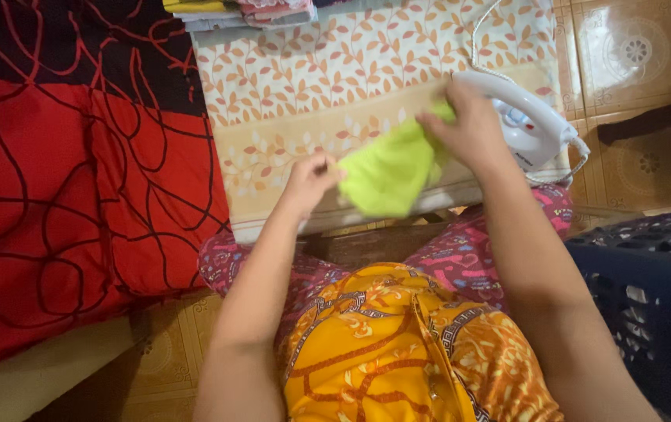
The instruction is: The person folds and irons several items of children's clothing, including small dresses, a hat, and patterned fabric pieces, by laying them on a board, flattening them by hand, and smoothing them with an iron.
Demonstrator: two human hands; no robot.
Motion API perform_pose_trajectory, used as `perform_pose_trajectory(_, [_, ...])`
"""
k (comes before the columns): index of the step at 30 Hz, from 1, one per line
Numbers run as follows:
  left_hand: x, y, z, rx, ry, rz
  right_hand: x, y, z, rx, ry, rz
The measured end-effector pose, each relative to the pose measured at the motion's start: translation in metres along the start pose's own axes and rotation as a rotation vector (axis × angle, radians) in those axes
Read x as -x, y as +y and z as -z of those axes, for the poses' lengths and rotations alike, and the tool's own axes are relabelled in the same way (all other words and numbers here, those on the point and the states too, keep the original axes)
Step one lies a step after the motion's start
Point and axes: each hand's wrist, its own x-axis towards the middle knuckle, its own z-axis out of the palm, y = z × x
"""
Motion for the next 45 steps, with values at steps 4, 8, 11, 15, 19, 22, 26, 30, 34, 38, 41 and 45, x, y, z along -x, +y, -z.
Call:
perform_pose_trajectory(4, [-0.023, -0.051, 0.007, 0.056, 0.240, 0.229, -0.015, 0.015, -0.011, 0.065, 0.197, 0.183])
perform_pose_trajectory(8, [-0.020, -0.090, 0.023, -0.379, 0.338, 0.061, -0.016, 0.071, -0.007, 0.528, 0.299, 0.090])
perform_pose_trajectory(11, [-0.021, -0.099, 0.025, -0.151, 0.299, 0.125, -0.021, 0.113, -0.001, 0.676, 0.164, -0.072])
perform_pose_trajectory(15, [-0.025, -0.091, 0.024, -0.075, 0.306, 0.135, -0.015, 0.106, 0.015, 0.638, -0.133, -0.257])
perform_pose_trajectory(19, [-0.023, -0.075, 0.024, -0.465, 0.359, 0.199, -0.008, 0.044, 0.030, 0.518, -0.186, -0.275])
perform_pose_trajectory(22, [-0.019, -0.065, 0.018, -0.731, 0.369, 0.037, 0.006, -0.003, 0.018, 0.456, -0.281, -0.095])
perform_pose_trajectory(26, [-0.011, -0.059, 0.011, -0.683, 0.435, 0.156, 0.022, -0.045, -0.033, 0.495, -0.451, -0.045])
perform_pose_trajectory(30, [-0.004, -0.064, 0.009, -0.621, 0.502, -0.090, 0.011, -0.041, -0.077, 0.481, -0.253, 0.031])
perform_pose_trajectory(34, [-0.003, -0.073, 0.009, -0.579, 0.506, -0.129, -0.041, -0.026, -0.104, 0.592, -0.242, 0.023])
perform_pose_trajectory(38, [-0.003, -0.077, 0.010, -0.576, 0.507, -0.125, -0.055, -0.030, -0.105, 0.503, -0.239, 0.092])
perform_pose_trajectory(41, [0.000, -0.079, 0.009, -0.595, 0.533, -0.113, -0.023, -0.043, -0.086, 0.472, -0.372, 0.074])
perform_pose_trajectory(45, [-0.004, -0.078, 0.009, -0.541, 0.540, -0.081, 0.008, -0.060, -0.075, 0.423, -0.467, 0.109])
